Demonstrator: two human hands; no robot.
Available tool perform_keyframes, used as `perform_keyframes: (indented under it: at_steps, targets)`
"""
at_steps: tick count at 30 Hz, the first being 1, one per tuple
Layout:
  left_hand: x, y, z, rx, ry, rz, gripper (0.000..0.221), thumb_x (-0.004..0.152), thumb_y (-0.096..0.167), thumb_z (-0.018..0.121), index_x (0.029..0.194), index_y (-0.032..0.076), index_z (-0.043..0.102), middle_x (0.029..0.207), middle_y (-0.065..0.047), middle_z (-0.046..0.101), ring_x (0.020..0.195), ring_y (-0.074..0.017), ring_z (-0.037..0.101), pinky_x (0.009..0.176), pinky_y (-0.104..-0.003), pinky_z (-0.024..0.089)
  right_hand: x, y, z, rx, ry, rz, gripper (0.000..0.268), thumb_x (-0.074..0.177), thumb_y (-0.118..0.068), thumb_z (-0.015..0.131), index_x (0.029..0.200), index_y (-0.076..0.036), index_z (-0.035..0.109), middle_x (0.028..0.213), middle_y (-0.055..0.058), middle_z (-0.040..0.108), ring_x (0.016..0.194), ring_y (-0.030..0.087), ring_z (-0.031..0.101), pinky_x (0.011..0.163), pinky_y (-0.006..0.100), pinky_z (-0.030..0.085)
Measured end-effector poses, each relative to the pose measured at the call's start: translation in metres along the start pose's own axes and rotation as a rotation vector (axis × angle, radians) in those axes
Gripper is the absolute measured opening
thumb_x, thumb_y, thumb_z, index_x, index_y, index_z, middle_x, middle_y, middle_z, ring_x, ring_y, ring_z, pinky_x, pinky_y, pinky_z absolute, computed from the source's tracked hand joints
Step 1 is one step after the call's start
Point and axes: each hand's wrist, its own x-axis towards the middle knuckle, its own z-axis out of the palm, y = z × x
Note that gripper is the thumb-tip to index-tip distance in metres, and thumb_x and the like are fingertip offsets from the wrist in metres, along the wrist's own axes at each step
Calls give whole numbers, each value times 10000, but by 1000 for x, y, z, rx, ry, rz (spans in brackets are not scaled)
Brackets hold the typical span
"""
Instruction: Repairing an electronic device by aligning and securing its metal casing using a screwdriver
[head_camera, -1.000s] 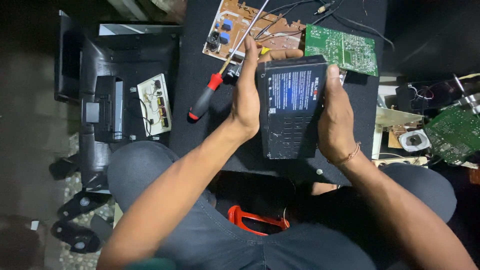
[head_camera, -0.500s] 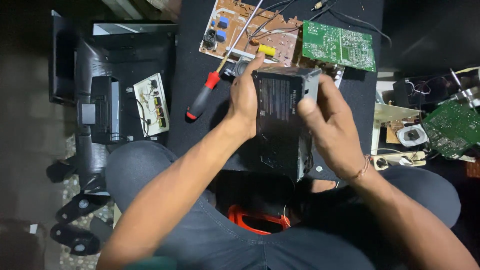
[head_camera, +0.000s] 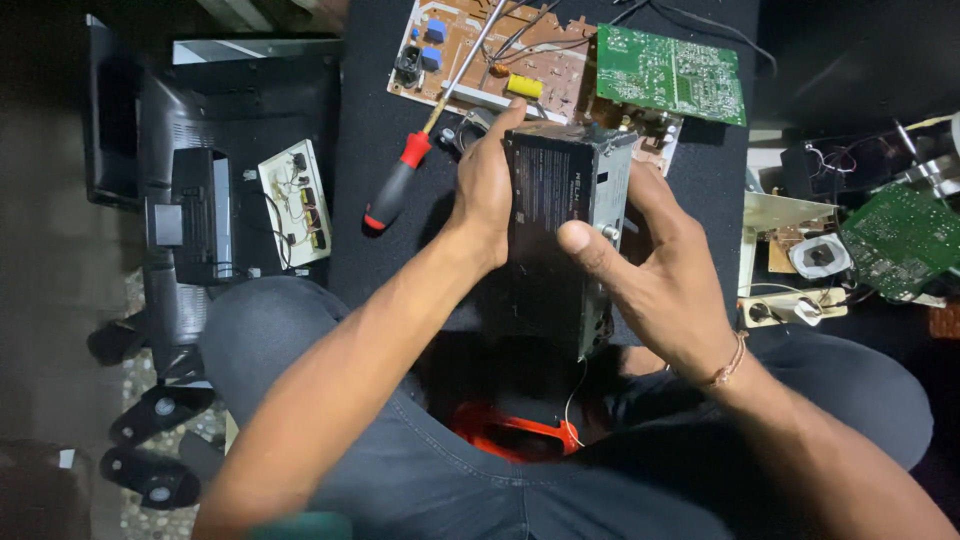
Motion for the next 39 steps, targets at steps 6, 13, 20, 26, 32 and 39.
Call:
perform_keyframes:
  at_steps: [6, 13, 20, 26, 32, 39]
  targets:
    - [21, -18, 0, -34, -22, 36, 422, 891, 477, 625, 637, 141, 593, 573, -9, 526, 501, -166, 504, 500, -370, 424, -6, 18, -7, 199, -58, 0, 534, 976, -307, 610, 1407, -1, 534, 1384, 96, 545, 1286, 165, 470, 1126, 314, 372]
    - [5, -4, 7, 60, 69, -63, 469, 871, 564, 595, 702, 127, 624, 667, -57, 612, 605, -211, 606, 584, -395, 531, -1, 15, -13, 460, -107, 41, 623, 944, -223, 634, 1491, 14, 454, 1558, 126, 479, 1426, 211, 470, 1243, 375, 368]
    - [6, 8, 7, 62, 126, -62, 439, 818, 572, 596, 810, 133, 598, 778, -79, 608, 690, -204, 592, 642, -399, 518, 9, 24, -10, 515, -98, 16, 623, 950, -272, 641, 1482, 9, 475, 1508, 113, 501, 1385, 220, 512, 1211, 383, 418]
    - [-23, 39, 16, 50, 195, -158, 731, 765, 528, 558, 1300, 48, 692, 1186, -179, 723, 1043, -282, 682, 894, -434, 557, 16, 24, -3, 618, -98, 21, 635, 947, -322, 656, 1470, -11, 475, 1430, 114, 582, 1310, 208, 570, 1141, 378, 485]
    - [-24, 44, 16, 132, 206, -173, 771, 738, 567, 530, 1296, 68, 714, 1156, -176, 742, 1033, -301, 698, 885, -424, 535, 22, 27, 3, 511, -109, 125, 636, 914, -424, 644, 1419, -71, 490, 1319, 92, 604, 1170, 164, 588, 991, 330, 528]
    - [-30, 52, 18, 147, 293, -202, 629, 720, 624, 571, 1010, 94, 744, 954, -133, 721, 883, -276, 670, 799, -396, 512, 22, 42, 11, 521, -311, 47, 801, 1014, -525, 467, 1611, -57, 209, 1709, 112, 239, 1571, 209, 223, 1283, 425, 196]
